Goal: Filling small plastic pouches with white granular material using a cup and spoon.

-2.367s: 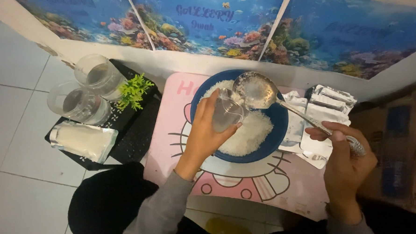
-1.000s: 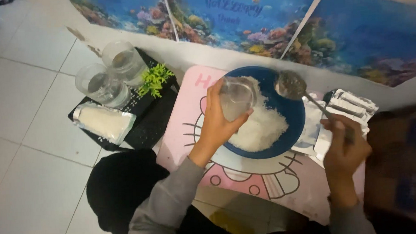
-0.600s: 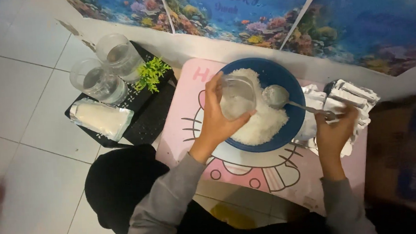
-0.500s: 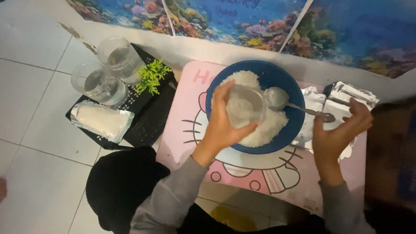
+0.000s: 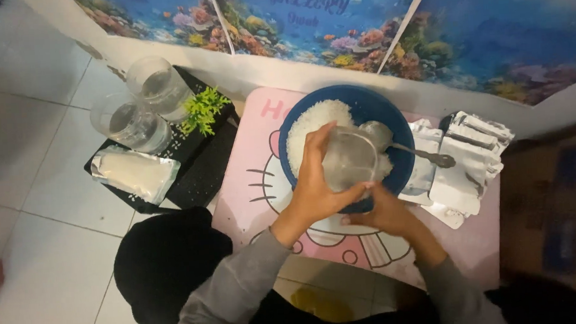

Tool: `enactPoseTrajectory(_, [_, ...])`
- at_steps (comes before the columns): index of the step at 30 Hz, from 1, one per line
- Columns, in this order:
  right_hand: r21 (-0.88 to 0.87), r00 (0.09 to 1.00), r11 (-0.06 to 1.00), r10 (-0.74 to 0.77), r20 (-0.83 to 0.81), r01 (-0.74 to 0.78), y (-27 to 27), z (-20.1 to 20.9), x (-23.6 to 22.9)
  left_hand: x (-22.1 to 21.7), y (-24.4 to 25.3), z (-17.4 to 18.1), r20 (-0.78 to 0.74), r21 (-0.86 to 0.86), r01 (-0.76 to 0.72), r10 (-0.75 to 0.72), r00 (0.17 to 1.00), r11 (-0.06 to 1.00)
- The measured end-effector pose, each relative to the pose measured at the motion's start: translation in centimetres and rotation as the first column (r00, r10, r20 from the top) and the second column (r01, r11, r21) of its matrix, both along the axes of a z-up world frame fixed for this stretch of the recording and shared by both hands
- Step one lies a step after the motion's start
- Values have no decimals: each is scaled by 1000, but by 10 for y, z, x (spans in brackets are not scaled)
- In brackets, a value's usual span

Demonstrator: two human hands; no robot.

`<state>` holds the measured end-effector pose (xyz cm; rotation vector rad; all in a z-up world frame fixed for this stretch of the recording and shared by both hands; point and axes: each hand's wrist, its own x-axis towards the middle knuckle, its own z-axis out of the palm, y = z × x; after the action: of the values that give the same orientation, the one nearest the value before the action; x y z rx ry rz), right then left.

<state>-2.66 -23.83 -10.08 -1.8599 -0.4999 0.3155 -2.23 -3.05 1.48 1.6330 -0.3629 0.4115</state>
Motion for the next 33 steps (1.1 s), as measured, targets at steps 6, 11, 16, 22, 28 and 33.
enactPoseTrajectory(6, [-84,978,975,-207,14,208,19,43,4,-1,-3,5,0,-39,-34,34,999,999])
enactPoseTrajectory(11, [49,986,989,-138,-97,143,14,32,4,-2,-3,8,-11,-37,-37,36,999,999])
enactPoseTrajectory(16, [498,993,867,-81,81,30,2,25,21,-6,-10,14,-5,-74,-35,35,999,997])
enactPoseTrajectory(22, [345,993,939,55,-109,-14,-5,31,10,-7,-8,15,2,-12,-37,37,999,999])
enactPoseTrajectory(28, [231,955,969,147,-257,-87,-5,41,4,-9,-8,16,3,-39,-3,3,1000,999])
enactPoseTrajectory(33, [-150,949,966,167,-267,-212,1,58,-3,-10,-7,18,5,8,-3,3,1000,1000])
